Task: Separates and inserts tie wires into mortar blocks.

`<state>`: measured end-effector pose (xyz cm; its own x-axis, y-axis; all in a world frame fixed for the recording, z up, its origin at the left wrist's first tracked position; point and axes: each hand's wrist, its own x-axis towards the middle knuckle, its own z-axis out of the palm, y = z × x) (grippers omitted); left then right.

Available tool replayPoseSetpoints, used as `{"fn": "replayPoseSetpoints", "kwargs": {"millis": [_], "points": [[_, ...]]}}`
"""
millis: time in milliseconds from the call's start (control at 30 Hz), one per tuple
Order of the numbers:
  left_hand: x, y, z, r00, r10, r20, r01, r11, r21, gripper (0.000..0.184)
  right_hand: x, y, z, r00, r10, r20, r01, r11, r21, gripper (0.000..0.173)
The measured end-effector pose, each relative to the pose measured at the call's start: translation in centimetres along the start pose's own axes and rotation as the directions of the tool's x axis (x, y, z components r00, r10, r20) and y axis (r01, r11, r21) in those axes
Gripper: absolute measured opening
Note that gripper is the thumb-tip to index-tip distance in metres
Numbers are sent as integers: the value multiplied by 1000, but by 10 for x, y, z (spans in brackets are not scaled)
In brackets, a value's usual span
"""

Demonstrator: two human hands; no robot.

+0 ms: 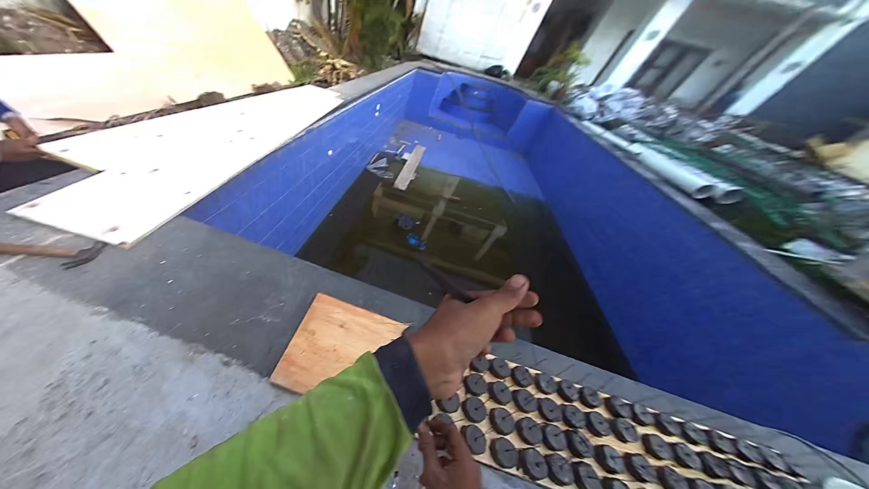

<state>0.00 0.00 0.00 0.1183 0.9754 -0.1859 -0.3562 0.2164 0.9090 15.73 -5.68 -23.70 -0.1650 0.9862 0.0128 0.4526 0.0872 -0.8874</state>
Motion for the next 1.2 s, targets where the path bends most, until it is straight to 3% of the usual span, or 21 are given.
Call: {"fn": "replayPoseSetpoints", "kwargs": {"millis": [67,167,233,333,433,533,667,767,933,1067,1200], "points": [[-2,2,10,994,-88,61,87,996,5,51,12,-44,-52,941,-273,-201,283,959,22,25],[-5,-1,30,976,-165,141,163,986,31,53,21,-96,-120,699,-610,-374,592,786,-177,24],[-7,-8,46,963,-191,188,181,981,70,52,18,-117,-146,583,-722,-374,645,691,-327,28],[-11,-23,73,944,-207,259,189,978,91,52,13,-121,-160,545,-751,-373,635,660,-402,24],[-15,-33,92,932,-205,300,177,977,118,52,7,-114,-167,538,-747,-391,609,665,-433,11],[-14,-37,101,938,-202,280,174,977,123,51,2,-108,-175,555,-748,-365,610,664,-432,10],[-8,-36,103,935,-230,268,202,971,129,57,-10,-105,-188,659,-694,-290,595,717,-363,13],[-3,-36,100,944,-255,211,219,959,181,57,-15,-99,-199,697,-673,-248,611,739,-284,16],[11,-32,86,978,-198,69,189,975,113,55,-23,-88,-227,715,-663,-221,631,748,-204,20],[16,-33,79,987,-160,-23,162,981,105,45,-26,-84,-234,735,-571,-367,644,757,111,23],[2,-49,97,985,-66,158,32,976,214,31,-28,-89,-222,812,-410,-415,581,638,506,22]]}}
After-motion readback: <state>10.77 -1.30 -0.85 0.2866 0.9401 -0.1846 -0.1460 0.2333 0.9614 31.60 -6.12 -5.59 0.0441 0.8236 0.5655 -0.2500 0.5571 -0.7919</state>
